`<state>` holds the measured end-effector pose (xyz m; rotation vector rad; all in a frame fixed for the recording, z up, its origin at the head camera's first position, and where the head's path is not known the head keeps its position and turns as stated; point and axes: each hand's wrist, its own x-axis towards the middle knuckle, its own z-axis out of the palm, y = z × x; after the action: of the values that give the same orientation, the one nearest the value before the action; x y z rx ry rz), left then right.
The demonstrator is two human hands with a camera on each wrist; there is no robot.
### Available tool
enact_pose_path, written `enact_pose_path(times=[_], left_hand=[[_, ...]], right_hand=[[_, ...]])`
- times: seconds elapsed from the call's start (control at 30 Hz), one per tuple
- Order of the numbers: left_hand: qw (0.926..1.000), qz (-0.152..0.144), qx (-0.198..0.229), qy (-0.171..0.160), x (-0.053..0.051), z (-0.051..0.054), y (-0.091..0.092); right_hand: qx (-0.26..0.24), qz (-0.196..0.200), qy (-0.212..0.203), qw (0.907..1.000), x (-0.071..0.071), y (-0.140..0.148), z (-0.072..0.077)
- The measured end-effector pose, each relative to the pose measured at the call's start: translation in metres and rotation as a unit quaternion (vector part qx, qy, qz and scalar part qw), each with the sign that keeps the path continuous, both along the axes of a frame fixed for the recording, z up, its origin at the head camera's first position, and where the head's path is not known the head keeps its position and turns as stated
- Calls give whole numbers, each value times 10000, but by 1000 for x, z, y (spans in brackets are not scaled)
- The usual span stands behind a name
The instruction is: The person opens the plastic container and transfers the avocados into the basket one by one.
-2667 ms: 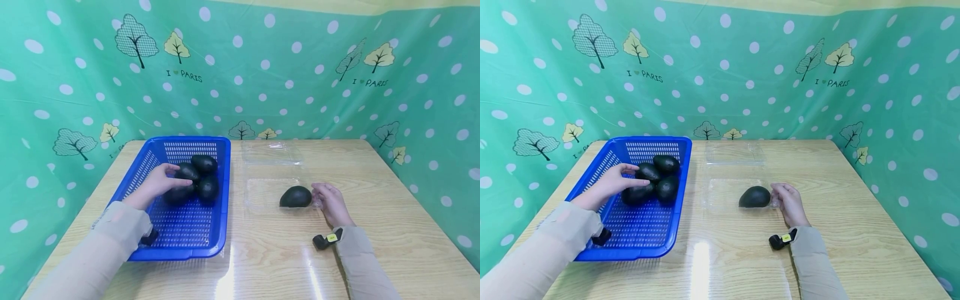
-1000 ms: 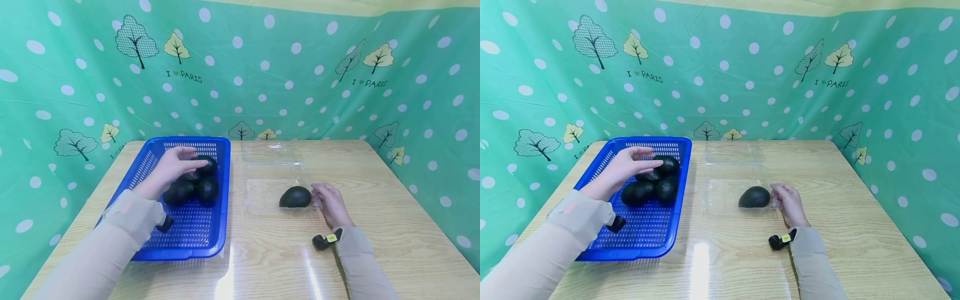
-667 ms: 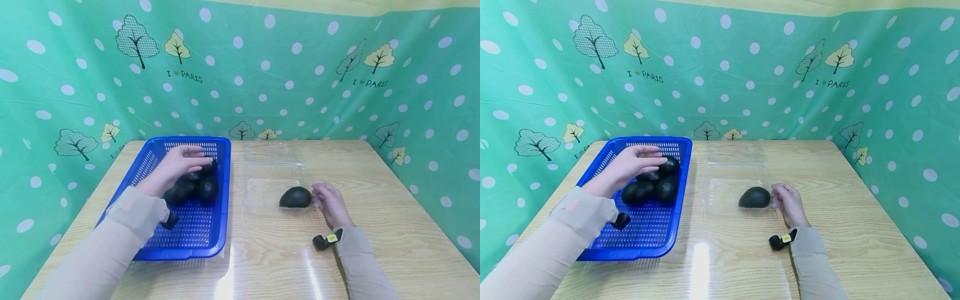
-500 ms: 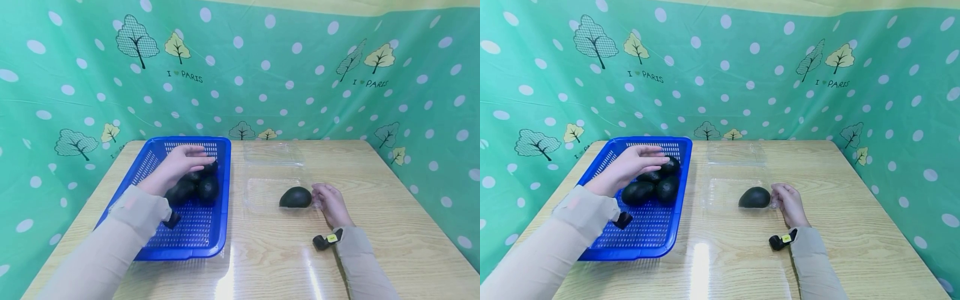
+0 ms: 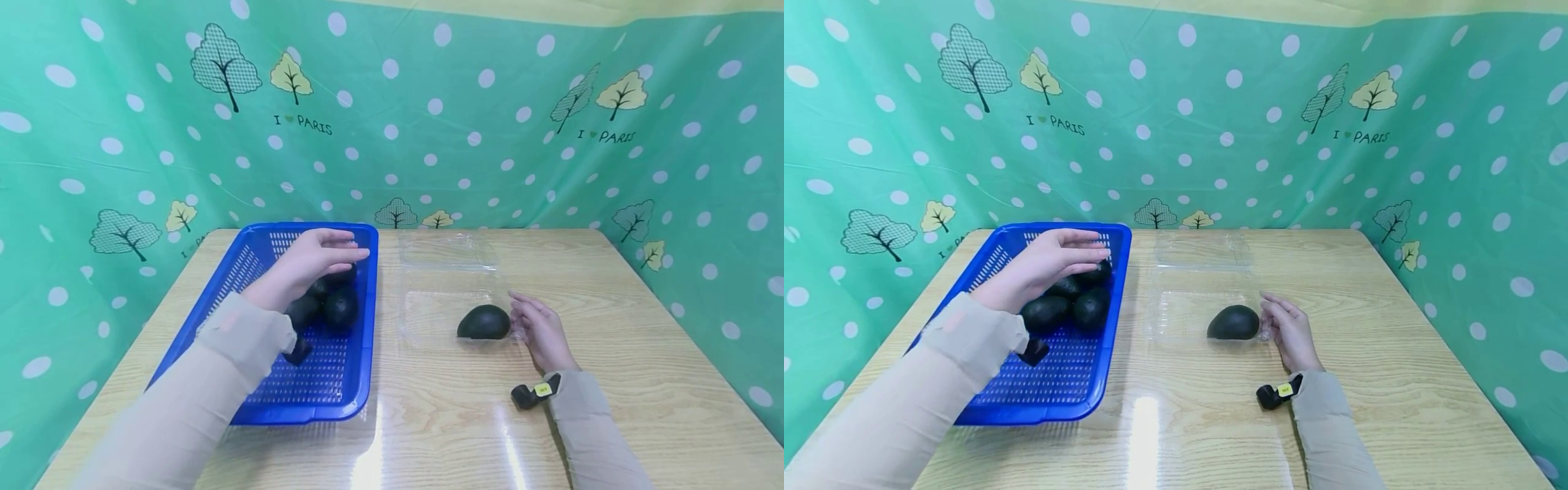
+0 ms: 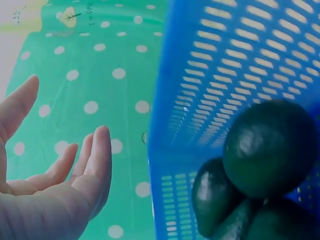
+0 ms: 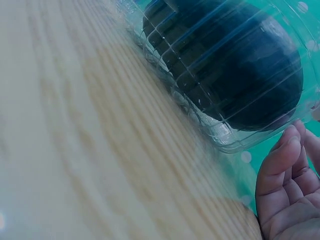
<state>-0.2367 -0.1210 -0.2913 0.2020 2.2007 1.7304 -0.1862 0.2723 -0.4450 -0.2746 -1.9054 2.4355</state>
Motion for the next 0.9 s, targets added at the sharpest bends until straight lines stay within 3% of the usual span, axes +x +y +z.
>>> enact_pose_path(times=[0.5,0.9], left_hand=[[9959,-238,839,-237,-6,1,30],[9950,-350,894,-269,-6,4,63]], right_hand=[[-57,18,123,9999,1,0,0],[51,75,217,9997,0,0,-1]])
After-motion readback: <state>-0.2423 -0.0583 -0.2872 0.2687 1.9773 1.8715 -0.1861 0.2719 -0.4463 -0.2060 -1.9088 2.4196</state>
